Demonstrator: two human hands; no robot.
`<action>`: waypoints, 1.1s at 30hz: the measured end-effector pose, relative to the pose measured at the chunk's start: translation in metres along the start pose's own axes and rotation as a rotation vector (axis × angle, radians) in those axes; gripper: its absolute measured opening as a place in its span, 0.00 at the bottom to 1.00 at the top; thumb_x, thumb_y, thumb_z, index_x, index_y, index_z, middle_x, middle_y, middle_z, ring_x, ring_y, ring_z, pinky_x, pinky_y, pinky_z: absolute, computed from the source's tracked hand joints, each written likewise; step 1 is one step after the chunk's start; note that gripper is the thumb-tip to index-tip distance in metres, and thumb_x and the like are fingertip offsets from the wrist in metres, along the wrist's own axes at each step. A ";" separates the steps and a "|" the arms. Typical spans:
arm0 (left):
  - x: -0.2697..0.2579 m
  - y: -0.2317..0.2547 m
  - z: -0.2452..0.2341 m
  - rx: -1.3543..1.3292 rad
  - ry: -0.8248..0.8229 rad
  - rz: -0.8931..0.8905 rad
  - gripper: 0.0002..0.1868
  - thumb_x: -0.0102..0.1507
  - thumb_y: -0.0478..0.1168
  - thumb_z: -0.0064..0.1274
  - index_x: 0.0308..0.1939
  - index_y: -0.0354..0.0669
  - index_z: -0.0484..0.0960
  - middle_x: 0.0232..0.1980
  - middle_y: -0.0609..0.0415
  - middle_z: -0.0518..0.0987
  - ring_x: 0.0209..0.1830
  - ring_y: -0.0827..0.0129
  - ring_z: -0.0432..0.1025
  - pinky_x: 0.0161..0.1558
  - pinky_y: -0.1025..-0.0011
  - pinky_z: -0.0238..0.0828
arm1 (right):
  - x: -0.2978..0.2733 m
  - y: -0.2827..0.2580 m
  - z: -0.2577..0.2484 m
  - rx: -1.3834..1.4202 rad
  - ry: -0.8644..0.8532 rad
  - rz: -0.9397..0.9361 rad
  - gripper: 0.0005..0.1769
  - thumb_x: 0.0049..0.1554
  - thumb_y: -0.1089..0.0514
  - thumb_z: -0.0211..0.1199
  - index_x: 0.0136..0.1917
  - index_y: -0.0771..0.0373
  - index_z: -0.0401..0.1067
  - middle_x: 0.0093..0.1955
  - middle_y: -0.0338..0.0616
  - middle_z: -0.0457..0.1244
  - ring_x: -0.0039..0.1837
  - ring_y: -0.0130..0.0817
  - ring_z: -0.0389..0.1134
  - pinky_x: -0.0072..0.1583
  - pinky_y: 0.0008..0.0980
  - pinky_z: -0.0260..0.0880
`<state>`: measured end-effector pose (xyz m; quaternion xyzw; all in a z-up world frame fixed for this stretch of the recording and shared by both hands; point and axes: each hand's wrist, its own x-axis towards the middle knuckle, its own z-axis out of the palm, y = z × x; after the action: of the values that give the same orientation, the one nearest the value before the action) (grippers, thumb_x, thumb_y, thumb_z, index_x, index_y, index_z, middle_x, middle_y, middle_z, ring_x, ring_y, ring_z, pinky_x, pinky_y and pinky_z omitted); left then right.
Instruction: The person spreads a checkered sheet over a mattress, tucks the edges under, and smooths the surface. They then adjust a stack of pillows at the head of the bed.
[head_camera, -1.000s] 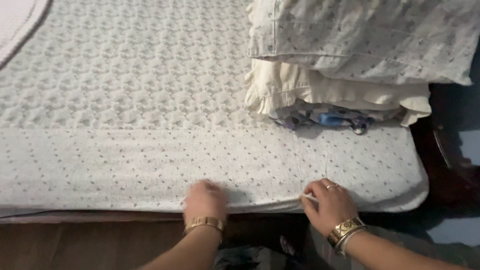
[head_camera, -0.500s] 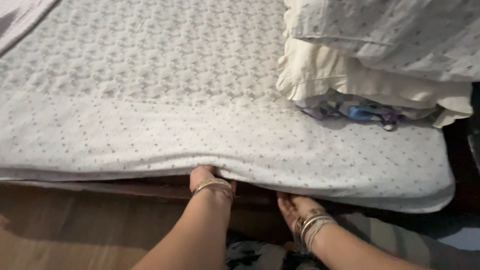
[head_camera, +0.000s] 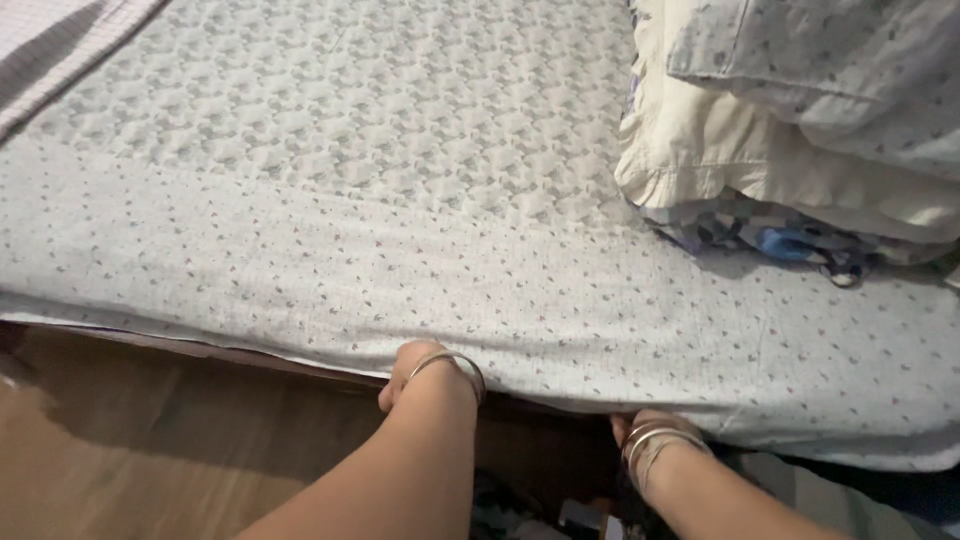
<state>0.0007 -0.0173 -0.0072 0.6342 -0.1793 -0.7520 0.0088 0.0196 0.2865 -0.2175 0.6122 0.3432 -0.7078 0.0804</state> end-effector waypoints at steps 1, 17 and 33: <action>-0.001 -0.001 0.000 0.002 0.016 0.004 0.30 0.68 0.51 0.40 0.70 0.38 0.65 0.72 0.43 0.68 0.69 0.54 0.65 0.65 0.52 0.61 | 0.003 0.003 -0.009 -0.025 0.018 0.022 0.14 0.61 0.56 0.57 0.59 0.60 0.70 0.53 0.46 0.67 0.51 0.39 0.68 0.50 0.38 0.69; -0.004 -0.016 0.048 -0.170 -0.307 0.019 0.42 0.61 0.56 0.44 0.76 0.40 0.61 0.80 0.44 0.61 0.78 0.54 0.57 0.76 0.53 0.46 | -0.180 0.000 0.020 0.103 -0.143 0.015 0.25 0.64 0.51 0.42 0.67 0.67 0.64 0.69 0.56 0.61 0.66 0.51 0.63 0.65 0.56 0.61; 0.018 0.002 0.022 -0.045 -0.389 0.203 0.48 0.55 0.71 0.50 0.77 0.62 0.64 0.82 0.59 0.57 0.78 0.53 0.55 0.71 0.35 0.43 | -0.189 -0.059 0.034 0.317 -0.422 -0.074 0.35 0.56 0.57 0.44 0.75 0.68 0.57 0.78 0.58 0.56 0.79 0.53 0.55 0.76 0.63 0.52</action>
<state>-0.0243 -0.0180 -0.0213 0.4555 -0.2239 -0.8593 0.0638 0.0050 0.2529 -0.0204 0.4431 0.2259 -0.8671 0.0275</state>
